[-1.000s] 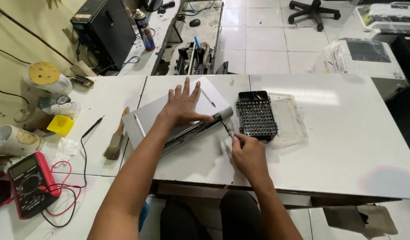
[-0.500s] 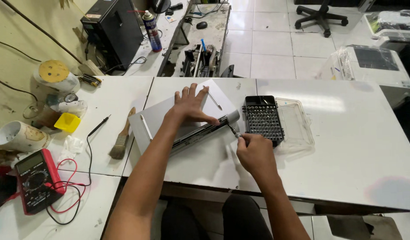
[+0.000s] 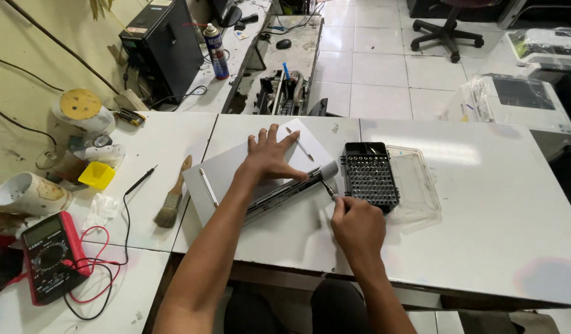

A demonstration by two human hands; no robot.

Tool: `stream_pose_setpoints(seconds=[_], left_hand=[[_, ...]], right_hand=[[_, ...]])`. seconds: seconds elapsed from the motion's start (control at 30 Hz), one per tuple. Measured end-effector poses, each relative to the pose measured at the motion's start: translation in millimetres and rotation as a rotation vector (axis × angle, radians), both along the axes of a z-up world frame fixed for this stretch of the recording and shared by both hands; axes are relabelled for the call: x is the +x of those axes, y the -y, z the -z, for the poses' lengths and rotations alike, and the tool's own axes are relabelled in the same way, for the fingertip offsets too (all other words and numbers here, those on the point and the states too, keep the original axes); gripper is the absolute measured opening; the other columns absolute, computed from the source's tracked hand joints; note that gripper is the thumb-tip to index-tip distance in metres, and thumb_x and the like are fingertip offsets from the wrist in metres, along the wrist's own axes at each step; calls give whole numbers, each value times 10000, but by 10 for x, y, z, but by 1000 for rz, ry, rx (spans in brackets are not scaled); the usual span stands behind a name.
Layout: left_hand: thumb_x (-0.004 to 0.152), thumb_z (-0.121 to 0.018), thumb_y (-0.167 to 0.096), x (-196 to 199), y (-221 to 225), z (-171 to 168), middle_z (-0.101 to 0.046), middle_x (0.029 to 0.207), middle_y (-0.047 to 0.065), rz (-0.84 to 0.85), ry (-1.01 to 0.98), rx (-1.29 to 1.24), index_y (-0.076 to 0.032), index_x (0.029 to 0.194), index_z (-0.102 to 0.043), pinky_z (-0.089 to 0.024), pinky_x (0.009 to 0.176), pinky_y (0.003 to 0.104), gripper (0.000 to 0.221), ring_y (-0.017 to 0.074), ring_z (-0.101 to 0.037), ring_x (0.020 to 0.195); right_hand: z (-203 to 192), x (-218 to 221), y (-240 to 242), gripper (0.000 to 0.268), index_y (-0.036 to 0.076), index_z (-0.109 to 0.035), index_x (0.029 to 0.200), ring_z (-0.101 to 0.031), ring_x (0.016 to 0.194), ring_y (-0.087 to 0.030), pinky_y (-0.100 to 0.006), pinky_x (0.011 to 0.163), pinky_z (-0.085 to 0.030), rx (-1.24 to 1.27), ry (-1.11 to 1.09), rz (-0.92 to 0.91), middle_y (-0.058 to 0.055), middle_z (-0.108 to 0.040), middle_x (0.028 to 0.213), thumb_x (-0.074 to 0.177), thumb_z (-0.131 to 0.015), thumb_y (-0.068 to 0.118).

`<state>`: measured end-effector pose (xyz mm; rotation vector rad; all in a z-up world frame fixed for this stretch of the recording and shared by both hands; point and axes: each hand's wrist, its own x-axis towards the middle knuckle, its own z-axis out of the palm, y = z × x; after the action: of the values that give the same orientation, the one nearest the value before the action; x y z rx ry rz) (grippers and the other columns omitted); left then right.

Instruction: The person uses a screwdriver to remove screws from the back panel of a white Canon printer. They select bits from a case, unscrew fasteners, and place them into the case. The task involves repeated tool selection and screw removal.

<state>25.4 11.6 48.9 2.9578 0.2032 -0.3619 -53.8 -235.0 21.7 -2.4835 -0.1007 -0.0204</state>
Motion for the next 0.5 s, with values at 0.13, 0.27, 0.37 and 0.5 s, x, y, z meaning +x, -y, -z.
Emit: stream_pose_setpoints(seconds=[0.13, 0.27, 0.37, 0.5], left_hand=[[530, -680, -1035, 12, -11, 12, -215, 1767, 187, 6, 2, 6, -410, 1718, -296, -200, 1252, 649, 1396, 434, -254, 1602], [514, -671, -1046, -9, 8, -6, -235, 1760, 191, 3, 9, 9, -405, 1714, -314, -213, 1246, 648, 1407, 437, -273, 1595], [519, -669, -1041, -19, 10, -2, -234, 1763, 200, -2, 11, 8, -391, 1717, -317, -205, 1251, 646, 1408, 442, -266, 1598], [519, -664, -1043, -24, -6, 15, -218, 1772, 196, -4, 13, 9, -398, 1722, -299, -184, 1259, 650, 1413, 441, -245, 1608]], right_hand=[[-48, 50, 16, 259, 81, -869, 1060, -790, 810, -368, -427, 730, -610, 28, 54, -11, -148, -812, 815, 987, -691, 255], [-137, 67, 5, 202, 80, -861, 1055, -791, 820, -359, -431, 752, -614, 31, 131, -31, -157, -801, 819, 945, -766, 221], [-130, 52, 13, 240, 50, -843, 1083, -790, 842, -393, -461, 768, -615, 55, 100, -42, -184, -800, 837, 974, -733, 233], [-38, 8, -3, 387, 34, -849, 1047, -782, 849, -429, -500, 749, -599, 70, -30, -55, -196, -805, 829, 1054, -613, 341]])
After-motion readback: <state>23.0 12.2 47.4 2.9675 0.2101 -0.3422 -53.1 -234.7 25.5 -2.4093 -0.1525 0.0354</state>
